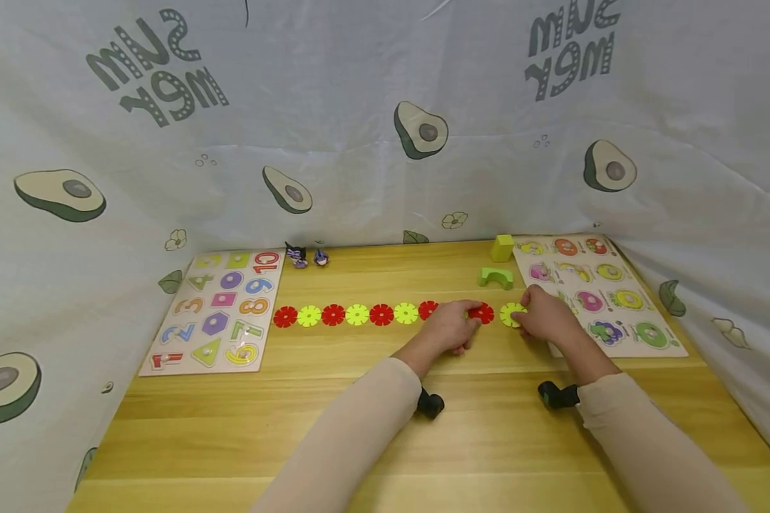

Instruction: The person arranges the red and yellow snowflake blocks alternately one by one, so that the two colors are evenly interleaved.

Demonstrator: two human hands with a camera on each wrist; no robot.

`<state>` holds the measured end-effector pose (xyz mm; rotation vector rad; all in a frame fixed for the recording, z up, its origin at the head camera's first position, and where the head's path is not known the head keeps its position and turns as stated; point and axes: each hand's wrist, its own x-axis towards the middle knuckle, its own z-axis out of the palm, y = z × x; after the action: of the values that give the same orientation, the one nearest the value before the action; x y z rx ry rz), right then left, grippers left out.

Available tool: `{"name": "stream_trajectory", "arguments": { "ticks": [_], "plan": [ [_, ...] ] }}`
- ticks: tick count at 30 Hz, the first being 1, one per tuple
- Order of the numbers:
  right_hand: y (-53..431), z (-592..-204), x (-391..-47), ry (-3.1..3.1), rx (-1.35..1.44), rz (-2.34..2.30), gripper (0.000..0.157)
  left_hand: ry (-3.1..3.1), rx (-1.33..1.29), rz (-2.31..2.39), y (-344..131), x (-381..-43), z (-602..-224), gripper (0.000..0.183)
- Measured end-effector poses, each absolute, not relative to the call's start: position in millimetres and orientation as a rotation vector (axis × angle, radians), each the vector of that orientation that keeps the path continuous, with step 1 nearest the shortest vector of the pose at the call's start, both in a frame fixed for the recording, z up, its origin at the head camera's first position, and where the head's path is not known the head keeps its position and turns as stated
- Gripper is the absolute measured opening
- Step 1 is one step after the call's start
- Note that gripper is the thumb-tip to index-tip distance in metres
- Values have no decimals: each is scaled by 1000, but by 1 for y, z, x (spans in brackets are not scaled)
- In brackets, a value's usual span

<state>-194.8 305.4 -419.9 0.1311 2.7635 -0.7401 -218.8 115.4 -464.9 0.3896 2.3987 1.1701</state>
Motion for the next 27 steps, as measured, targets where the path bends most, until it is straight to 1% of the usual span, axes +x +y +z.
{"name": "stream_trajectory", "arguments": {
  "ticks": [6, 11, 16, 19, 21, 25, 27],
  "plan": [
    [305, -421, -203, 2760, 167, -661, 37, 2390, 383, 1168, 117, -218, -465, 40],
    [303, -422, -204, 2771, 190, -644, 38, 2418, 380, 1139, 116, -220, -468, 39],
    [299, -426, -201, 2821, 251, -653, 37, 2423, 469, 1146, 109, -218, -471, 41],
    [300, -425, -191, 2885, 308, -719, 39, 2391, 545, 1206, 95, -212, -472, 43],
    [304, -423, -182, 2935, 322, -760, 42, 2325, 561, 1278, 81, -204, -473, 43],
    [314, -414, -163, 3006, 256, -768, 50, 2201, 548, 1371, 43, -188, -468, 43],
    [320, -409, -155, 3027, 226, -757, 51, 2211, 546, 1358, 21, -182, -464, 43]
  ]
}}
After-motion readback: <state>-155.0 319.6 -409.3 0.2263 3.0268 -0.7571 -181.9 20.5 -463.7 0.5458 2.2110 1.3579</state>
